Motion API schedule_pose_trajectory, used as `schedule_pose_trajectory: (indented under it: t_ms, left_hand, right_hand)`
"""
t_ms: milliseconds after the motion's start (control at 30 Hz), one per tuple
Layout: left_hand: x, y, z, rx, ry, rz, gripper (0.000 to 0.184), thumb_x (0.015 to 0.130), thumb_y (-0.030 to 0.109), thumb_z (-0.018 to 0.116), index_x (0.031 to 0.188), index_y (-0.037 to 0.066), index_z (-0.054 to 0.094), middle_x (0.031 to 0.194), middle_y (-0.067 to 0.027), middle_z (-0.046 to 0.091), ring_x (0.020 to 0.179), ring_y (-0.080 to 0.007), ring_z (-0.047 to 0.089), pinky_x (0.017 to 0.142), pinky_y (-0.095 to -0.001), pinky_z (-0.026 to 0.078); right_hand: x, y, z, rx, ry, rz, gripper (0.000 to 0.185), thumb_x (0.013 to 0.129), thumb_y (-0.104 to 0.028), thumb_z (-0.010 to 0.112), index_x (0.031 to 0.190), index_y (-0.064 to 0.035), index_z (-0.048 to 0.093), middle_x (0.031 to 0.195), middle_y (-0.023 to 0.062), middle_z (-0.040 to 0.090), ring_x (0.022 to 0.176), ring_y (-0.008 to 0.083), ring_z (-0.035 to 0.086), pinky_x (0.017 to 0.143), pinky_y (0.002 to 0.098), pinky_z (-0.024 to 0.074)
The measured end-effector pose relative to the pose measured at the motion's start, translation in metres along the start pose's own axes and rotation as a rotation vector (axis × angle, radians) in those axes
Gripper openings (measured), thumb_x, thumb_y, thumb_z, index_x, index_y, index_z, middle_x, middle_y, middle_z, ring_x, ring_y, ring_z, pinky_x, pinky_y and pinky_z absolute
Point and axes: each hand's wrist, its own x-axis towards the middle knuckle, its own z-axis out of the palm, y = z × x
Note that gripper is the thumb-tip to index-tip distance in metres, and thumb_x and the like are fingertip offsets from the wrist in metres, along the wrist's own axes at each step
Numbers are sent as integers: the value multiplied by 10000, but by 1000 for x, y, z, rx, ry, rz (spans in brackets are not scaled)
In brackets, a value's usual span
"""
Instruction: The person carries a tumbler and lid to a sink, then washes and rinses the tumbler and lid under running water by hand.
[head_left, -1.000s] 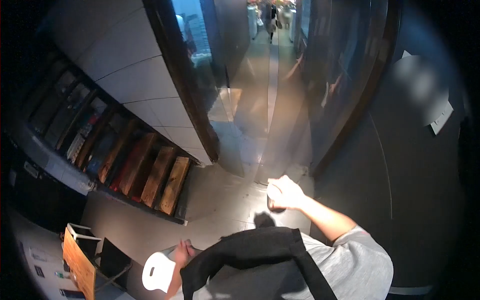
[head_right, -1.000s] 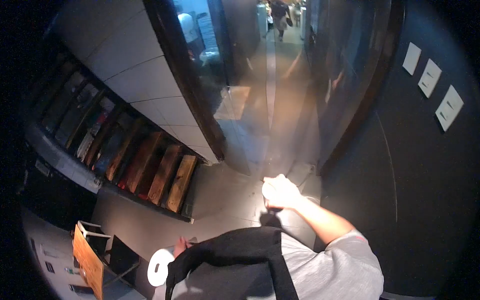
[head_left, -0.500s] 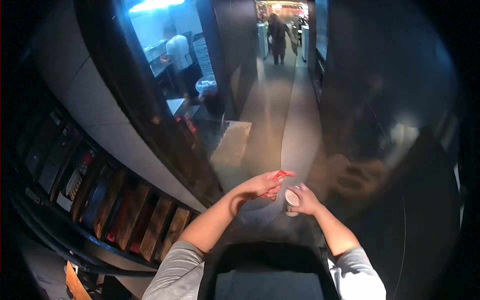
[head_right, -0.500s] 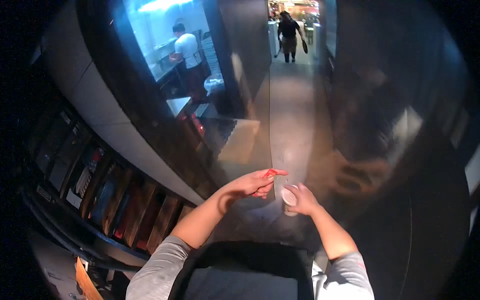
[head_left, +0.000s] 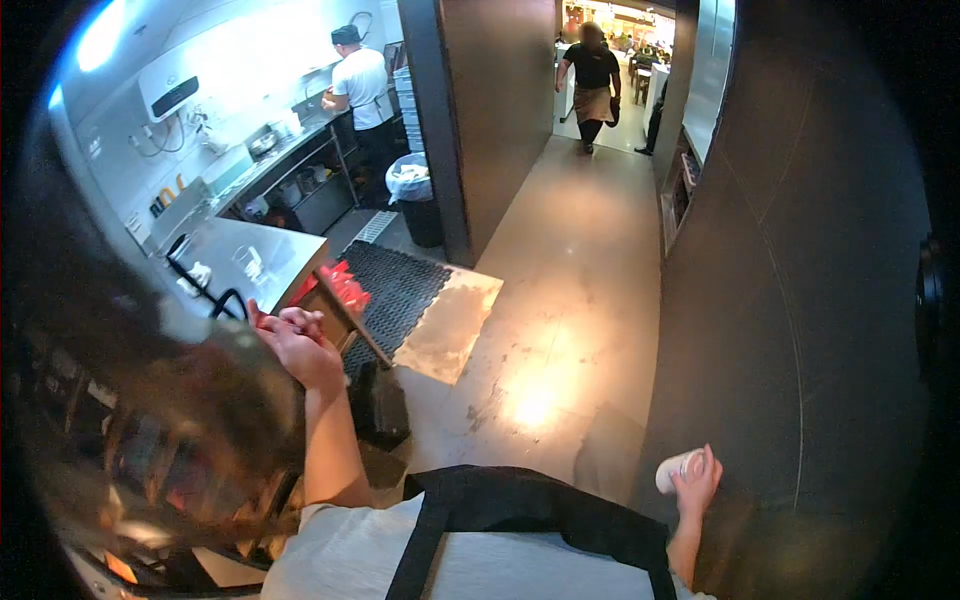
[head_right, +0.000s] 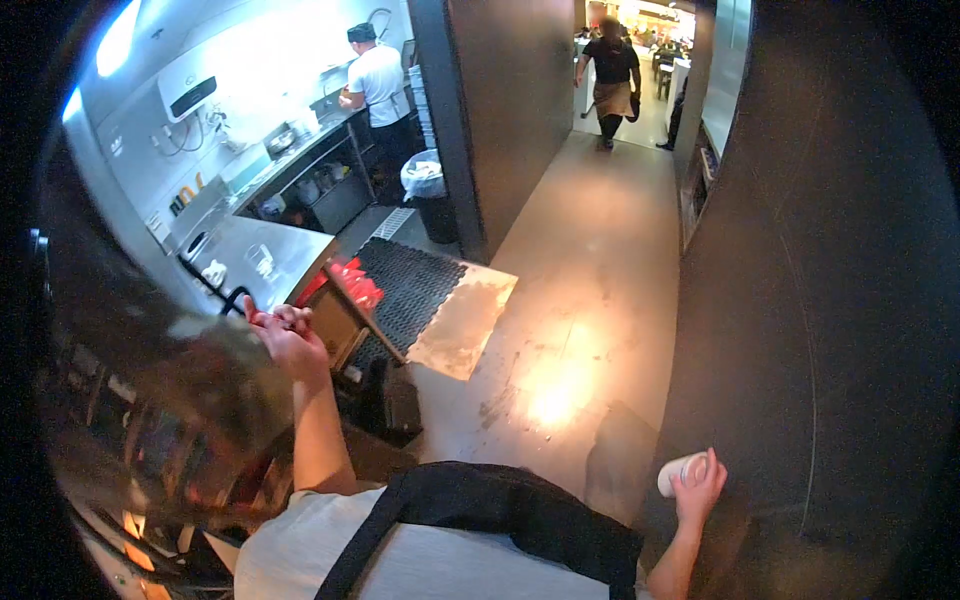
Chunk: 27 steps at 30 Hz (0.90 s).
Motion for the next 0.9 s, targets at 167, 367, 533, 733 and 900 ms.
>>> schedule_pose_trajectory:
  t_ms: [167,367,533,733,900]
  left_hand:
    - [21,-167,116,-72,-300,-274,490,927,522,397,1104,81,516,598,40,306,501,-78,311,520,-255,344]
    - [-39,-349,301,-81,-844,-463,551,925,564,339,1057,66,534,594,42,355,485,-81,353,521,-253,383]
    - [-51,-555,315,176,-787,-569,460,972,462,345,1047,54,543,564,30,370,438,-68,382,436,-231,368]
    - [-52,-717,-10,1964,-515,-349,249,846,161,488,1032,89,636,1022,-126,629,952,-273,603,807,-364,498]
    - [-74,-640,-97,2763,-1041,-355,173,829,205,504,872,124,651,842,-78,622,879,-233,597,795,-394,476]
  right_hand:
    - [104,17,17,45,150,68,862,542,-68,788,1325,-129,431,1212,170,432,1146,355,453,989,423,369]
    - [251,33,60,-108,306,254,860,549,-124,803,1324,-190,436,1249,147,467,1153,347,472,967,430,395]
    - [449,42,137,-107,253,178,875,534,-151,798,1326,-238,436,1253,136,477,1147,353,484,962,437,399]
    - [689,-43,216,94,115,-175,880,536,-105,796,1335,-175,432,1226,132,482,1152,322,474,965,419,405]
    - [848,-127,275,251,152,-266,928,514,-79,800,1354,-151,411,1211,117,480,1144,291,474,988,413,395]
